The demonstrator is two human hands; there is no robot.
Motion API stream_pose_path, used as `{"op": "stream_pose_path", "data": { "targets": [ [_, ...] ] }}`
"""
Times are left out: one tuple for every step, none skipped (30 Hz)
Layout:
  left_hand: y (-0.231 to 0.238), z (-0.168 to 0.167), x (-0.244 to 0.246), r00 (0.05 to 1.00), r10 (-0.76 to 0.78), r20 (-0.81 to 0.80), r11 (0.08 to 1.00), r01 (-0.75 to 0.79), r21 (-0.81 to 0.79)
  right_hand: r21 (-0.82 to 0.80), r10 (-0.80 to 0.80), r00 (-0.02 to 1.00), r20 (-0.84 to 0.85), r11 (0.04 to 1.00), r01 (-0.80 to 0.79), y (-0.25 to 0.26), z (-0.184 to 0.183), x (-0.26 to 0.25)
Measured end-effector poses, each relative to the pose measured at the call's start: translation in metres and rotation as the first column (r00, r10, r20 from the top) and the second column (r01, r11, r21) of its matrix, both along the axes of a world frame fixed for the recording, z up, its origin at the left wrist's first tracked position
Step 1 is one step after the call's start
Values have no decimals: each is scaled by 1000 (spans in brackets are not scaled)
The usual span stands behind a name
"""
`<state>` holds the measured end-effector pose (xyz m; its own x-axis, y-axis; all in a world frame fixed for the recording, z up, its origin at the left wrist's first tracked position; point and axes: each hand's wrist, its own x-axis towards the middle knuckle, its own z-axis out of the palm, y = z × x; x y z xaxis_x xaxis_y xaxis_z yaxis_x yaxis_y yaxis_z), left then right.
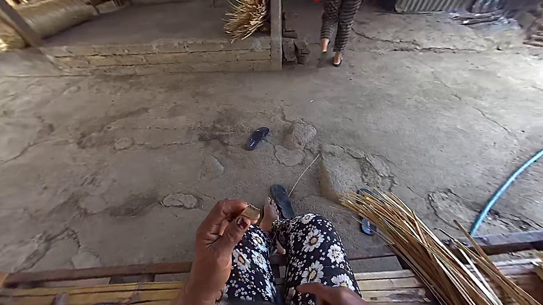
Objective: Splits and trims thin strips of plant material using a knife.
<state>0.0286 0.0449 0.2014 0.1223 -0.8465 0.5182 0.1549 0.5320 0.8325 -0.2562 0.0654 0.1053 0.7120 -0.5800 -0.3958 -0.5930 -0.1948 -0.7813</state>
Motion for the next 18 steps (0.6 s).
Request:
{"op": "stream_pose_path", "data": {
  "targets": [
    [3,1,1,1000,-6,-5,1000,6,-5,22,-94,995,33,995,93,1,-1,-8],
    [6,1,0,1000,-7,-7,1000,7,-12,33,-181,982,59,983,179,3,3,-12],
    [8,0,-4,1000,-9,-6,1000,8,-15,15,-265,959,99,964,265,6,11,-14],
    [10,-2,-10,1000,-13,4,1000,13,-9,-4,-348,923,163,935,354,10,22,-14],
    [10,-4,-18,1000,-21,22,1000,21,0,-3,-423,874,241,900,436,12,33,-12],
    [11,-7,-25,998,-33,45,999,32,14,32,-472,817,332,871,490,12,47,-10],
    [12,-10,-32,996,-49,69,998,47,30,69,-487,759,431,857,511,12,62,-7],
    [13,-13,-39,994,-70,86,997,66,47,80,-470,716,516,859,506,10,76,-5],
    [13,-15,-46,991,-88,101,995,82,63,57,-435,690,579,865,498,9,90,-2],
    [14,-17,-51,989,-96,116,993,87,75,2,-392,682,618,868,497,8,102,1],
    [15,-19,-55,987,-101,127,992,90,85,-69,-351,690,633,862,501,7,112,6],
    [16,-20,-57,985,-105,140,991,92,96,-141,-319,707,631,849,509,7,119,11],
    [16,-20,-59,983,-106,151,990,91,105,-209,-294,728,620,832,514,6,124,16],
    [17,-20,-60,982,-107,158,990,90,112,-267,-271,749,604,817,511,5,126,19],
    [18,-20,-60,982,-108,158,989,90,119,-306,-254,766,591,808,504,5,126,22],
    [19,-20,-60,981,-111,157,988,92,124,-331,-244,776,582,800,500,6,127,24],
    [19,-21,-61,981,-110,160,988,90,128,-353,-239,785,571,793,497,7,128,24],
    [19,-21,-61,980,-110,163,987,89,131,-374,-236,795,558,785,495,8,130,24]
  ]
}}
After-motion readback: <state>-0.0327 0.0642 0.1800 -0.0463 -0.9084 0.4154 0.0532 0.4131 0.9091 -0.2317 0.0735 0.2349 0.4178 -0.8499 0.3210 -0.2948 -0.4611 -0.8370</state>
